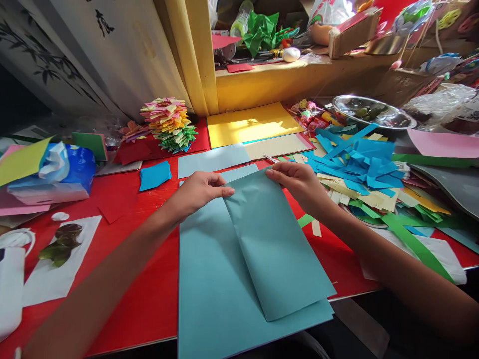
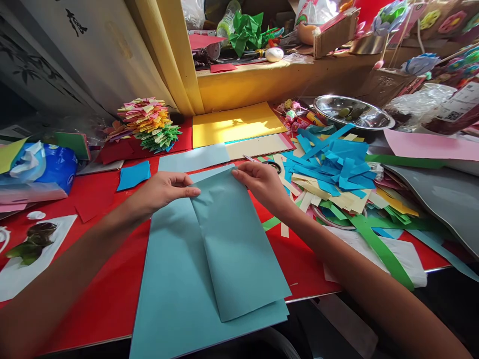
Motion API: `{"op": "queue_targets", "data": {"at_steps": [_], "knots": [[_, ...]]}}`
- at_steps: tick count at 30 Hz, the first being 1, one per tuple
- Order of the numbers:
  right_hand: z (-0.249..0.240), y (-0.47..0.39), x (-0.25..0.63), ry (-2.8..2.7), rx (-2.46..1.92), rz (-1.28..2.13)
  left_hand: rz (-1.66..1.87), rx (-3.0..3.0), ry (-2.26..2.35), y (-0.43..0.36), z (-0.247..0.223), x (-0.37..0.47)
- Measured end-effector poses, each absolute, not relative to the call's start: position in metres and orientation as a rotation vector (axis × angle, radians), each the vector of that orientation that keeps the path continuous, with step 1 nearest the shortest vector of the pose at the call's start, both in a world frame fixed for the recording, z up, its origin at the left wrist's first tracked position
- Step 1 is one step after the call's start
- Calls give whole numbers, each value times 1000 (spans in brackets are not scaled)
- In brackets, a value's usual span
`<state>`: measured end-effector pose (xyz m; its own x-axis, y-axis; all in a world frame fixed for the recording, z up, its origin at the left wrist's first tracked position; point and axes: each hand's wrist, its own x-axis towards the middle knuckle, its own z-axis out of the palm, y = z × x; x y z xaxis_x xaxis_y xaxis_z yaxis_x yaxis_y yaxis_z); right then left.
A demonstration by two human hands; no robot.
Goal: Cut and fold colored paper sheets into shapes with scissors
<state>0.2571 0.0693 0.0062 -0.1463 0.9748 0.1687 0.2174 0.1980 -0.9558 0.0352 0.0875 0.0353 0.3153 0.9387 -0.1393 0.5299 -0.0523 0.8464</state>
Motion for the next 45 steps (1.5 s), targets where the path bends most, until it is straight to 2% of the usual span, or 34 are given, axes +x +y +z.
{"op": "queue_targets", "data": {"at_steps": [7, 16, 25, 28, 34, 40, 45], "knots": [[5, 73, 260, -1475, -1142, 1078, 644, 1716, 1373, 92, 33, 32], [6, 75, 258, -1395, -1142, 1136, 881, 1676, 1355, 93, 28, 33], [-10, 83, 262, -1471, -1203, 1292, 992, 1687, 1461, 97, 3, 31], [-14, 86, 261, -1638, -1305, 1118, 967, 1785, 1551, 97, -2, 31], [9, 88, 240, -2210, -1493, 476, 967, 1854, 1595, 93, 0, 33], [28, 110, 201, -2347, -1312, 543, 1001, 1906, 1468, 90, 3, 34], [29, 121, 188, -2304, -1314, 430, 1123, 1769, 1405, 91, 1, 34]]}}
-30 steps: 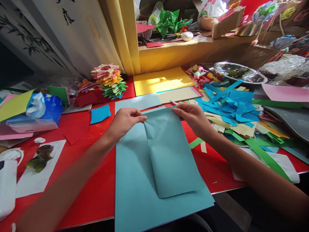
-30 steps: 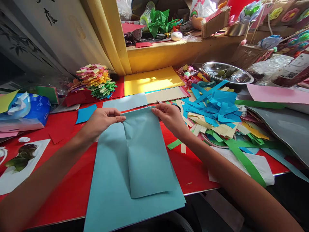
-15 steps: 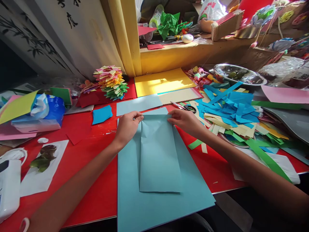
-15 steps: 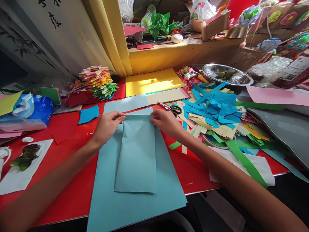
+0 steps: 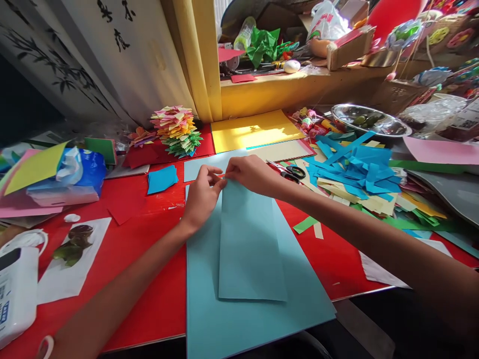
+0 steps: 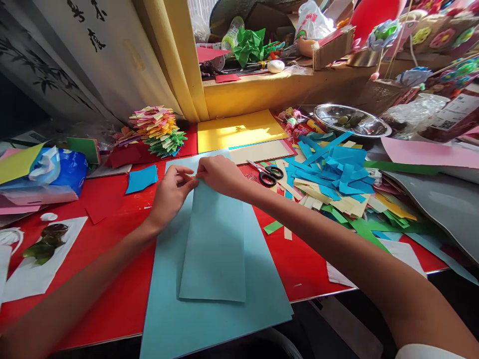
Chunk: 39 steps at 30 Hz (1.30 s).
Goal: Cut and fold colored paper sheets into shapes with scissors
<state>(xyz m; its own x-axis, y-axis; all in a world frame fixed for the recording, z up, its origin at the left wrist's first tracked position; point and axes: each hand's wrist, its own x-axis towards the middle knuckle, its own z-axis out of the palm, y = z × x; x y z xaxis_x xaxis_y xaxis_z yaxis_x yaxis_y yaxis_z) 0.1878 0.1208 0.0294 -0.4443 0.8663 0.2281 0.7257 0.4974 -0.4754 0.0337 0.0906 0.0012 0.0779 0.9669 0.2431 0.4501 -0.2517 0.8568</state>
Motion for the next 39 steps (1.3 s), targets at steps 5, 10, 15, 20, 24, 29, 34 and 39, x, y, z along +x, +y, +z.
{"op": "queue_targets", "data": {"at_steps": [5, 10, 15, 20, 24, 29, 34, 39], "knots": [[28, 120, 190, -2285, -1271, 524, 1226, 1608, 1289, 90, -1, 36], [32, 119, 191, -2324, -1274, 527, 1257, 1533, 1215, 87, 0, 40], [37, 120, 188, -2333, -1342, 277, 1288, 1496, 1197, 88, -2, 41], [47, 133, 195, -2234, -1394, 147, 1264, 1403, 1164, 85, -5, 45], [53, 149, 208, -2153, -1434, 77, 1210, 1330, 1174, 81, -4, 49], [55, 162, 220, -2082, -1500, 10, 1127, 1330, 1212, 80, -8, 50], [55, 173, 229, -2034, -1555, -16, 1076, 1336, 1231, 81, -12, 49], [60, 182, 243, -1977, -1603, -63, 1015, 1351, 1245, 81, -14, 48]]}}
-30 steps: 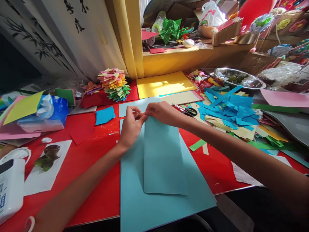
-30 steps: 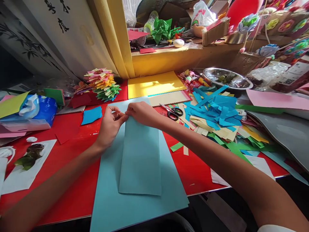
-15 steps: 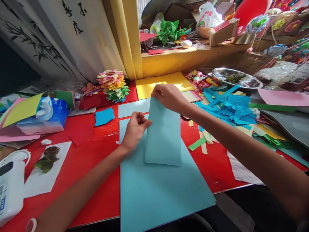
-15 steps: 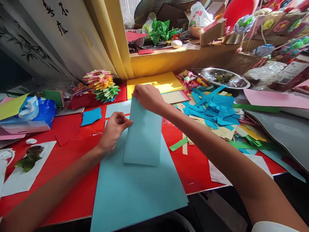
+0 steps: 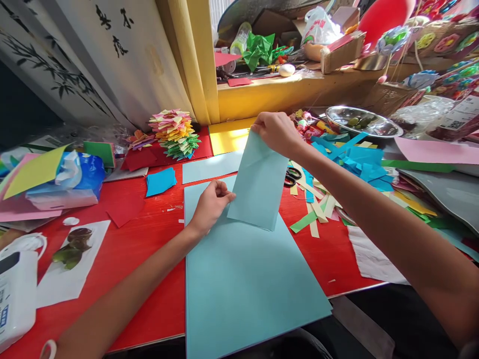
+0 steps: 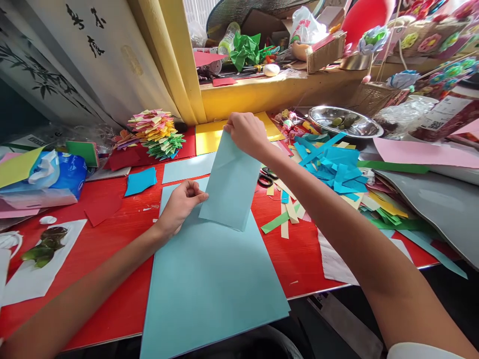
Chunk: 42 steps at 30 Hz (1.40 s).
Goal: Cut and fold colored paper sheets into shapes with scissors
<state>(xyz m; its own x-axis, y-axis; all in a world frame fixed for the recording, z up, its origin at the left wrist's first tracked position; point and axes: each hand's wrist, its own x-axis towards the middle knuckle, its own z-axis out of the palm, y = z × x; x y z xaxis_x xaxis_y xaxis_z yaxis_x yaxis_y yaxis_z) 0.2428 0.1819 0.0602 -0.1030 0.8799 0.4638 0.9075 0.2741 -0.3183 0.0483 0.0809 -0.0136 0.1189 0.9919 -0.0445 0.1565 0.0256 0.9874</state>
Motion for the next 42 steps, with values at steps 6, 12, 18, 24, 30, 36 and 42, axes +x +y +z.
{"op": "queue_targets", "data": {"at_steps": [6, 12, 18, 24, 30, 36, 42], "knots": [[67, 188, 260, -1903, -1658, -116, 1006, 1403, 1259, 80, -16, 46], [94, 188, 284, -1660, -1706, -256, 1020, 1419, 1269, 75, -24, 46], [110, 102, 275, -1799, -1243, -647, 1117, 1339, 1103, 70, -15, 48], [41, -16, 226, -2480, -476, -730, 1043, 1200, 937, 73, -14, 50], [30, 1, 232, -2539, -838, -62, 1007, 1336, 1012, 78, -22, 49], [21, 88, 276, -1986, -1956, 446, 876, 1489, 1121, 76, -22, 53], [-4, 102, 291, -1816, -1784, 803, 780, 1683, 1213, 73, -24, 52]]}}
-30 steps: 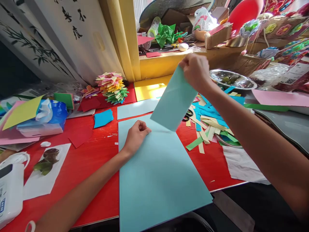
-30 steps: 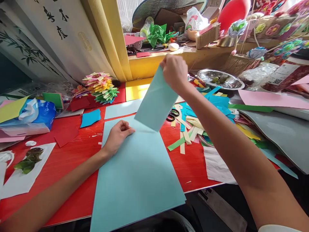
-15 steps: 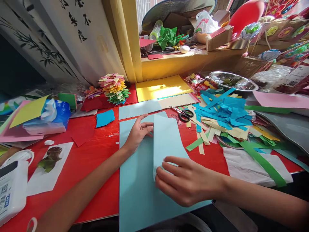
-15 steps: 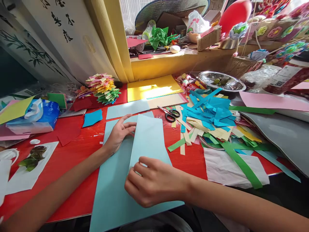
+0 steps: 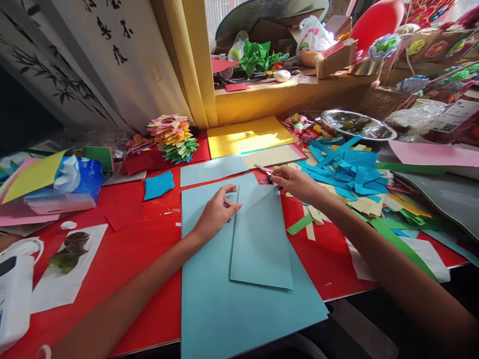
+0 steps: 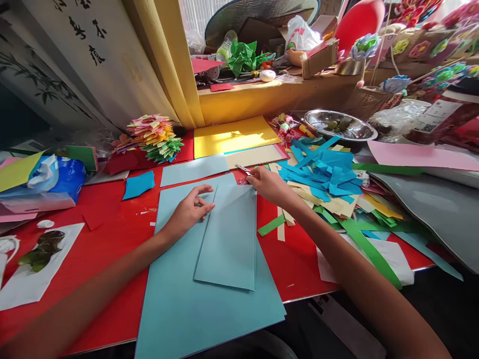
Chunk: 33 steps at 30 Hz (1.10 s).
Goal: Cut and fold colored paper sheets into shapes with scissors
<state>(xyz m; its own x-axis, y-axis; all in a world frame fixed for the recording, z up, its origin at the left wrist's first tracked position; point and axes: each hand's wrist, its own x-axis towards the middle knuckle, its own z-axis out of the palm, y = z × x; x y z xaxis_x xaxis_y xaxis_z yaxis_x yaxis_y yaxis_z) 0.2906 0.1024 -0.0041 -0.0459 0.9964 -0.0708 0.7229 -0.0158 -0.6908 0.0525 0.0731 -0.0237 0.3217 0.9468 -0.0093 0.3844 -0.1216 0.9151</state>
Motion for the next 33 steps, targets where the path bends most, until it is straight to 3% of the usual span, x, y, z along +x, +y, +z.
{"op": "queue_targets", "data": {"at_steps": [12, 20, 26, 33], "knots": [[-1, 90, 279, -1299, -1226, 1264, 889, 1919, 1132, 68, -20, 55], [-6, 85, 270, -1272, -1246, 1254, 1045, 1760, 1148, 70, -21, 51], [-13, 81, 264, -1529, -1291, 1245, 790, 2120, 1379, 71, -26, 54], [-14, 82, 268, -1628, -1404, 1074, 641, 2256, 1250, 71, -26, 55]]}}
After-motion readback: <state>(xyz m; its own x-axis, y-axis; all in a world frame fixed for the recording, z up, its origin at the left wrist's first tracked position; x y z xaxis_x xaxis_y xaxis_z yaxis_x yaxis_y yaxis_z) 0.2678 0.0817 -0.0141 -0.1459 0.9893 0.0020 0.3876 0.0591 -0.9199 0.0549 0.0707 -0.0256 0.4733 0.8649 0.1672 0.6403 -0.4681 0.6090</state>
